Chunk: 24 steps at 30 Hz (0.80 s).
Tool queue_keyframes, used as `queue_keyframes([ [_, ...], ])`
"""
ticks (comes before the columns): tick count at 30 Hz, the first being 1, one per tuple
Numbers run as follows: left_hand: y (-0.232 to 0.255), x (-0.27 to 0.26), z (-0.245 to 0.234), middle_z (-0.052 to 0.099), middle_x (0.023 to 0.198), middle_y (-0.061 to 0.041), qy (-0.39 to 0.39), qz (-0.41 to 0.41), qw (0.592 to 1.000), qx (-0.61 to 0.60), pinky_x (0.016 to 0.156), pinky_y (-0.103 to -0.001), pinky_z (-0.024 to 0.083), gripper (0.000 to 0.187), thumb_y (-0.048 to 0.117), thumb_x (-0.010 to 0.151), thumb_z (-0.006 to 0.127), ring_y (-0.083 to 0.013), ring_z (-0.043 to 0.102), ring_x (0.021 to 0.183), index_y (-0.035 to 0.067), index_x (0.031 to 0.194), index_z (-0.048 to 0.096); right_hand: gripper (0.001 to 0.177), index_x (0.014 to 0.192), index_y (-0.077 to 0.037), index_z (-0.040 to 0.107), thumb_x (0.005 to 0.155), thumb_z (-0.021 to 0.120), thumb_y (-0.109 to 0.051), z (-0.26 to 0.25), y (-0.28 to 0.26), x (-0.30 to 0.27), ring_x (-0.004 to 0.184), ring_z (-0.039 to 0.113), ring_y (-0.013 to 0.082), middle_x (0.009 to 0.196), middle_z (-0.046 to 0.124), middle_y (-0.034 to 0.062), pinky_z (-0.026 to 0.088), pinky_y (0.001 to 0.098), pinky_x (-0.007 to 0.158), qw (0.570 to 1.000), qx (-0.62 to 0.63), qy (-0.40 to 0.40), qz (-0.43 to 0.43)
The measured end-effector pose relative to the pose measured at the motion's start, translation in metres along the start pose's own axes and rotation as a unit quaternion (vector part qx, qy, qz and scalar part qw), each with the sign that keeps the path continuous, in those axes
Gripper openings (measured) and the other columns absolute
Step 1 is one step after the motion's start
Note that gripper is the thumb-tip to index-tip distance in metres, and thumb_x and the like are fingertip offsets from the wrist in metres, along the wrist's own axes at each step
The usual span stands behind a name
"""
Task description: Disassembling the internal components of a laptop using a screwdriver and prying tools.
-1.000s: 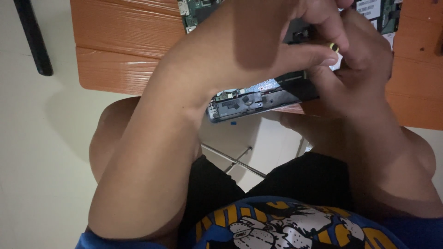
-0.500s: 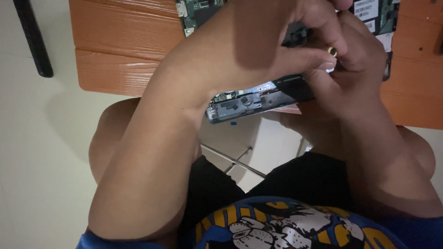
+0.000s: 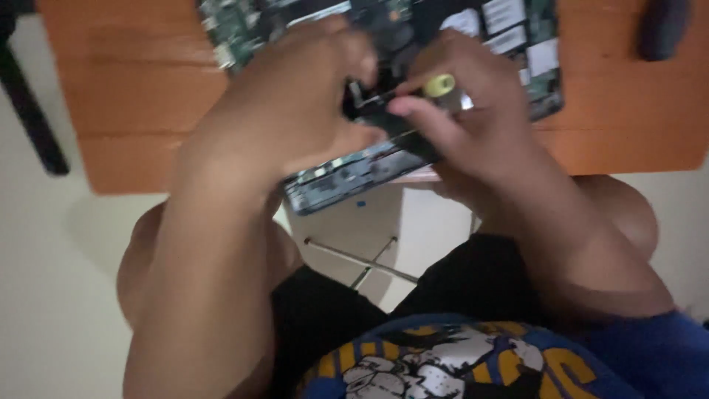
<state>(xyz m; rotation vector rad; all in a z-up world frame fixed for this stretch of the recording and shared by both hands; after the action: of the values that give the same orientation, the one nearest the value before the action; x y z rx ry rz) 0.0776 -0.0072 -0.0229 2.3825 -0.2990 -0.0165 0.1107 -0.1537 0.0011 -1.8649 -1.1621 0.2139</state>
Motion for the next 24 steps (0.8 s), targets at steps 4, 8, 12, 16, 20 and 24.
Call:
queue_keyframes([
  [4,0.011,0.002,-0.007,0.068,0.104,-0.010,-0.029,-0.011,0.999,-0.036,0.078,-0.043,0.052,0.033,0.011,0.066,0.084,-0.0316,0.065,0.093,0.005,0.097,0.073,0.014,0.098,0.002,0.064,0.096,0.078,0.002,-0.015,-0.006,0.001,0.076,0.055,0.0212,0.095,0.061,0.0133,0.042,0.0326,0.071,0.999,0.014,0.012,0.033],
  [8,0.005,0.003,-0.002,0.066,0.109,-0.005,-0.084,-0.098,0.991,-0.023,0.076,-0.042,0.050,0.019,0.016,0.078,0.080,-0.0284,0.063,0.094,0.008,0.094,0.074,0.005,0.114,0.003,0.053,0.113,0.051,-0.001,-0.072,0.017,-0.023,0.094,0.060,0.0275,0.107,0.061,0.0185,0.052,0.0386,0.089,0.997,0.038,0.066,-0.007],
  [12,0.004,0.002,-0.003,0.067,0.103,-0.007,-0.069,-0.090,0.993,-0.019,0.068,-0.040,0.051,0.018,0.017,0.085,0.076,-0.0271,0.064,0.081,0.004,0.099,0.075,0.017,0.126,0.013,0.058,0.130,0.042,0.018,-0.162,0.075,-0.092,0.086,0.066,0.0261,0.104,0.067,0.0234,0.055,0.0329,0.072,0.943,-0.139,0.215,0.211],
  [16,0.002,0.004,0.001,0.067,0.108,-0.009,-0.093,-0.107,0.990,-0.019,0.072,-0.041,0.053,0.022,0.016,0.087,0.075,-0.0272,0.066,0.086,0.001,0.103,0.074,0.013,0.126,0.015,0.081,0.135,0.074,0.008,-0.181,0.072,-0.108,0.066,0.070,0.0208,0.096,0.078,0.0193,0.053,0.0305,0.049,0.867,-0.430,0.120,0.221],
  [20,0.004,0.007,-0.002,0.069,0.105,-0.012,-0.080,-0.092,0.992,-0.032,0.074,-0.040,0.053,0.020,0.013,0.086,0.073,-0.0290,0.067,0.085,-0.002,0.100,0.074,0.014,0.121,0.016,0.075,0.108,0.076,0.019,-0.171,0.094,-0.110,0.085,0.070,0.0287,0.108,0.076,0.0226,0.055,0.0375,0.074,0.907,-0.359,0.032,0.219],
  [24,0.003,0.004,-0.003,0.069,0.106,-0.011,-0.087,-0.108,0.989,-0.043,0.071,-0.038,0.054,0.021,0.012,0.086,0.074,-0.0257,0.068,0.084,-0.002,0.101,0.073,0.027,0.124,0.022,0.072,0.097,0.071,0.020,-0.161,0.094,-0.100,0.079,0.068,0.0280,0.105,0.073,0.0258,0.052,0.0358,0.067,0.914,-0.338,0.009,0.226],
])
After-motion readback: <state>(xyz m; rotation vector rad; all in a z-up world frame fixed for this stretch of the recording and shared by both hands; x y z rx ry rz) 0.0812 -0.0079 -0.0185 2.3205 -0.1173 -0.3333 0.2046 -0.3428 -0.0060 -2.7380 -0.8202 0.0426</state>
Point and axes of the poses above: each hand's wrist, its own x-axis towards the middle knuckle, its own z-axis out of the palm, y = z × x, the point moved 8 cm from there along x, towards the middle knuckle
